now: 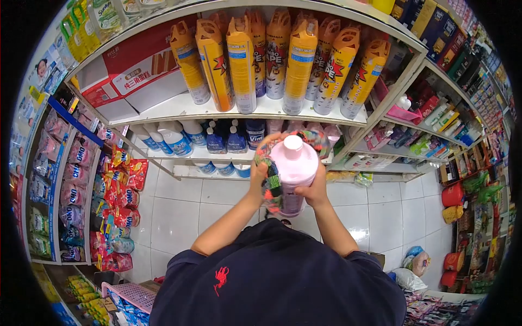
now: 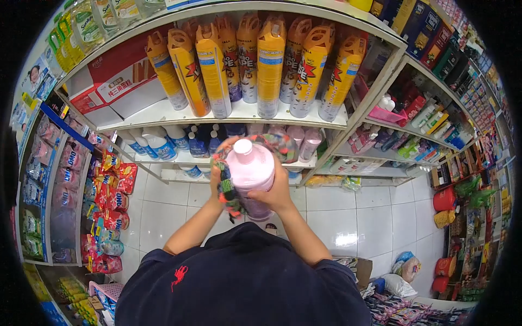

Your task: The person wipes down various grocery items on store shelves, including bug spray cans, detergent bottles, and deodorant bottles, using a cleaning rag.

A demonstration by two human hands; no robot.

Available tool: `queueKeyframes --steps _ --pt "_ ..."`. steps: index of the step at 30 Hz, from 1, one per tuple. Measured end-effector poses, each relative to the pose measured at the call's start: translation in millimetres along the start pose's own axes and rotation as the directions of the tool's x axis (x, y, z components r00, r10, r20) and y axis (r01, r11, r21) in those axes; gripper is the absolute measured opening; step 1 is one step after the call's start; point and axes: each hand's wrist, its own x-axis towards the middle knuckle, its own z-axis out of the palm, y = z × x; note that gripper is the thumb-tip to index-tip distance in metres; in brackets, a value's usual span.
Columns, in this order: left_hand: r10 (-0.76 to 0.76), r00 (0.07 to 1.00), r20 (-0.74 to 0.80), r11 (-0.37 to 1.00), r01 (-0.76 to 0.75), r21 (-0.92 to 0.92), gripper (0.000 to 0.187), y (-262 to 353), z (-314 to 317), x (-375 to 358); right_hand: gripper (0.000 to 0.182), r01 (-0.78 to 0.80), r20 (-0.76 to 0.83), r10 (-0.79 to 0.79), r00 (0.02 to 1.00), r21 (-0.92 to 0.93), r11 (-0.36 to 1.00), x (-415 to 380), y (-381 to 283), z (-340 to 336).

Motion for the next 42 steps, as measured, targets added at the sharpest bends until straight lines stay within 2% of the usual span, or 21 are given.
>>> queueKeyframes --steps 3,6,8,10,12,14,15,18,19,20,22,23,25,26,28,30,32,34,36,40,42 --pt "-0.021 0.982 -0.187 0.976 0.061 0.21 0.081 -11 4 -21 0.091 0.061 -0.202 -0.076 0.976 -0.081 0.995 0 -7 7" --pt "-0.073 0.982 -0.173 0.924 0.132 0.359 0.079 -35 -12 -31 0.093 0.162 -0.244 -0.196 0.95 -0.15 0.975 -1 -4 6" --pt "-0.058 0.984 -0.168 0.929 0.115 0.352 0.071 -53 -26 -36 0.096 0.171 -0.245 -0.207 0.947 -0.16 0.972 -5 -1 4" --pt "-0.254 0.959 -0.129 0.882 0.284 0.376 0.061 -64 -41 -34 0.099 0.22 -0.293 -0.238 0.926 -0.094 0.971 -9 5 0" --pt "-0.312 0.924 -0.219 0.882 0.368 0.294 0.052 -58 -36 -33 0.104 0.186 -0.281 -0.182 0.942 -0.013 0.983 -22 25 -5" --pt "-0.713 0.653 -0.256 0.701 0.68 -0.215 0.049 -33 -20 -25 0.108 0.157 -0.224 -0.11 0.968 0.206 0.966 -35 50 -12" --pt "-0.717 0.644 -0.265 0.696 0.682 -0.224 0.049 -46 -29 -33 0.108 0.142 -0.22 -0.095 0.971 0.21 0.967 -37 59 -17" --pt "-0.765 0.523 -0.376 0.622 0.75 -0.223 0.044 -70 -70 -63 0.112 -0.117 0.127 0.117 0.985 -0.008 0.993 -39 80 -38" --pt "-0.774 0.483 -0.409 0.599 0.769 -0.223 0.043 -82 -79 -67 0.109 -0.168 0.204 0.169 0.964 -0.024 0.985 -21 58 -34" --pt "-0.78 0.443 -0.442 0.574 0.788 -0.223 0.041 -92 -90 -73 0.109 -0.177 0.208 0.178 0.962 -0.02 0.984 -15 53 -35" --pt "-0.787 0.357 -0.502 0.518 0.825 -0.226 0.038 -109 -113 -89 0.103 -0.192 0.334 0.246 0.91 -0.184 0.964 -6 50 -39" --pt "-0.789 0.347 -0.508 0.512 0.827 -0.231 0.038 -121 -129 -102 0.104 -0.227 0.374 0.327 0.868 -0.287 0.931 -2 50 -41" --pt "-0.552 0.543 -0.632 0.475 0.828 0.297 0.038 -136 -160 -131 0.1 -0.294 0.337 0.39 0.857 -0.302 0.907 -8 76 -41" --pt "-0.55 0.535 -0.641 0.47 0.833 0.292 0.038 -135 -170 -143 0.096 -0.35 0.298 0.444 0.845 -0.32 0.88 -12 96 -41" --pt "-0.344 0.553 -0.759 0.472 0.8 0.37 0.044 -122 -185 -164 0.09 -0.314 0.279 0.418 0.865 -0.348 0.883 -17 139 -40" --pt "-0.205 0.488 -0.849 0.361 0.844 0.398 0.044 -94 -189 -181 0.086 -0.37 0.154 0.454 0.877 -0.383 0.846 -11 170 -38" --pt "-0.08 0.396 -0.915 0.361 0.867 0.343 0.045 -68 -183 -200 0.084 -0.328 0.13 0.41 0.903 -0.407 0.852 1 207 -41" --pt "-0.103 0.307 -0.946 0.305 0.915 0.264 0.055 -53 -186 -239 0.081 -0.391 -0.038 0.411 0.911 -0.402 0.828 20 227 -38" --pt "-0.085 0.244 -0.966 0.259 0.942 0.215 0.057 -34 -174 -269 0.081 -0.365 -0.068 0.374 0.925 -0.439 0.821 40 262 -40" --pt "0.012 0.092 -0.996 0.322 0.942 0.091 0.058 -9 -140 -318 0.082 -0.237 -0.104 0.215 0.971 -0.532 0.813 79 299 -41" --pt "-0.066 -0.063 -0.996 0.566 0.819 -0.089 0.062 8 -118 -323 0.081 -0.226 -0.105 0.202 0.974 -0.539 0.812 94 312 -39"
